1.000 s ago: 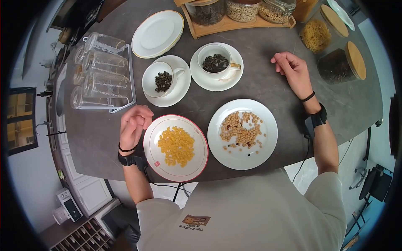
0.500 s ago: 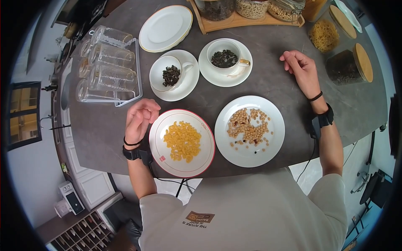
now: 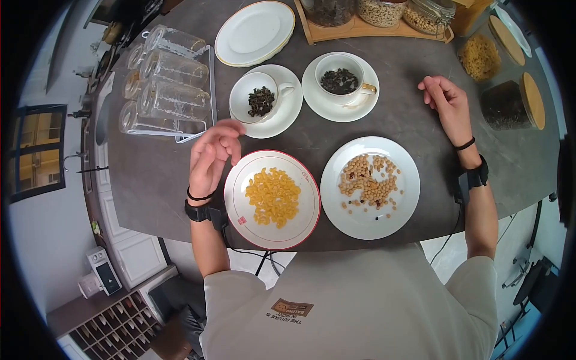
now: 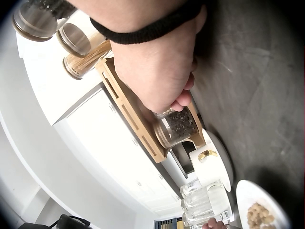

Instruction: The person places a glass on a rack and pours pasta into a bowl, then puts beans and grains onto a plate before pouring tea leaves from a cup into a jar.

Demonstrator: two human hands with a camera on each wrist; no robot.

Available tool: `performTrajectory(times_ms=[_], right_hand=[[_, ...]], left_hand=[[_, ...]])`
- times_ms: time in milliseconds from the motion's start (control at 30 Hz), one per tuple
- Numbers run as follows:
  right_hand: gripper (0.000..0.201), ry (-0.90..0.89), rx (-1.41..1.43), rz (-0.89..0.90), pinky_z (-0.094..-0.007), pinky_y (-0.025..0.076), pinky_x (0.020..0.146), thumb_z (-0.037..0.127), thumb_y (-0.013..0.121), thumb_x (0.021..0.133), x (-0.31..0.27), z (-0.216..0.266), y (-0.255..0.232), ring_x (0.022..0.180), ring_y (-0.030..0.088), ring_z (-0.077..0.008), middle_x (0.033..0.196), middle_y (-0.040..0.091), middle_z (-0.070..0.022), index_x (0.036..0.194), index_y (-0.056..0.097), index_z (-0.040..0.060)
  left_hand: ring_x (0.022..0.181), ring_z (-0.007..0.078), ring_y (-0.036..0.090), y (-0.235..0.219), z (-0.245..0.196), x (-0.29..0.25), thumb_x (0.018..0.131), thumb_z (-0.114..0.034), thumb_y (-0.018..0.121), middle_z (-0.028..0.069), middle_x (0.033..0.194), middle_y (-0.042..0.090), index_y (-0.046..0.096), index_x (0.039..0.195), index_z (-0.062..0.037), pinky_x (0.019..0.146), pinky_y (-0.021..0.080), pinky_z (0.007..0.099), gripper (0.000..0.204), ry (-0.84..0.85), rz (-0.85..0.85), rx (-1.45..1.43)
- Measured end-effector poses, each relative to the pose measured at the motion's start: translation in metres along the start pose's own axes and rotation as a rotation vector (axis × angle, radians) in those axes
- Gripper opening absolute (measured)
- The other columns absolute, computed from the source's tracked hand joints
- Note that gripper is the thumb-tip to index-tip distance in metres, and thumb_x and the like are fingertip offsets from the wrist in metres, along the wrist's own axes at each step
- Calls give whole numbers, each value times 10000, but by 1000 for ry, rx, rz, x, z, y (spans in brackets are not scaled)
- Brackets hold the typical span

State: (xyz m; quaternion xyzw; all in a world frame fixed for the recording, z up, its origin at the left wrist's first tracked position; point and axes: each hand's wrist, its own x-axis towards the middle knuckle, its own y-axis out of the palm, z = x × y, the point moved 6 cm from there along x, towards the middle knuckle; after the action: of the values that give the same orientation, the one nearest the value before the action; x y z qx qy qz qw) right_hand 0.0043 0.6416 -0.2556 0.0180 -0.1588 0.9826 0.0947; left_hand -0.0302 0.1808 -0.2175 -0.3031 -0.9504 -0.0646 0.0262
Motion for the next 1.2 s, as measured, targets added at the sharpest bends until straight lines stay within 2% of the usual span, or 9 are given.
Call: performTrajectory(times_ms=[67,167,367,633,867,1067,1200], right_hand=[[309,9,4,2,-200,349,577,310,600,1052,-1,-2,0,648,454,-17,709,574,62,962,735,47],[303,5,-1,4,-194,337,574,304,591,1058,1,-3,0,650,448,-11,715,566,67,960,728,52],[294,-18,-9,1,-187,327,573,292,581,1064,0,-5,1,655,443,-5,723,559,70,965,722,54],[299,29,-23,-5,-197,343,583,292,590,1058,0,-2,-1,656,448,-9,718,561,66,957,729,47],[299,13,-3,-11,-194,343,593,294,592,1058,0,-3,0,667,452,-7,717,555,72,953,726,48],[300,4,-19,-13,-196,347,597,294,588,1059,1,-4,0,668,455,-8,717,556,71,961,727,47],[301,18,-15,-10,-196,347,598,297,588,1060,-1,-5,0,668,455,-9,721,556,71,961,725,48]], left_hand=[[784,146,578,1,-3,3,1043,-453,522,246,1420,498,583,1261,57,716,472,281,558,29,-28,-13],[813,163,603,3,-4,7,1051,-428,514,289,1519,410,552,1328,53,761,505,305,556,38,-46,4],[830,173,611,-2,-4,6,1056,-401,506,285,1512,414,549,1336,52,779,508,311,534,61,-53,20],[875,183,614,-17,-3,6,1054,-351,515,258,1540,390,541,1348,33,820,515,326,484,120,-203,-28],[900,175,604,-15,2,7,1056,-360,491,255,1569,361,542,1373,1,849,524,324,483,32,-196,-4],[917,188,606,-17,3,6,1057,-343,495,256,1568,359,541,1369,6,856,525,336,470,26,-195,-28],[940,192,622,-17,4,6,1062,-316,515,234,1498,438,548,1324,34,851,514,344,439,24,-215,-59]])
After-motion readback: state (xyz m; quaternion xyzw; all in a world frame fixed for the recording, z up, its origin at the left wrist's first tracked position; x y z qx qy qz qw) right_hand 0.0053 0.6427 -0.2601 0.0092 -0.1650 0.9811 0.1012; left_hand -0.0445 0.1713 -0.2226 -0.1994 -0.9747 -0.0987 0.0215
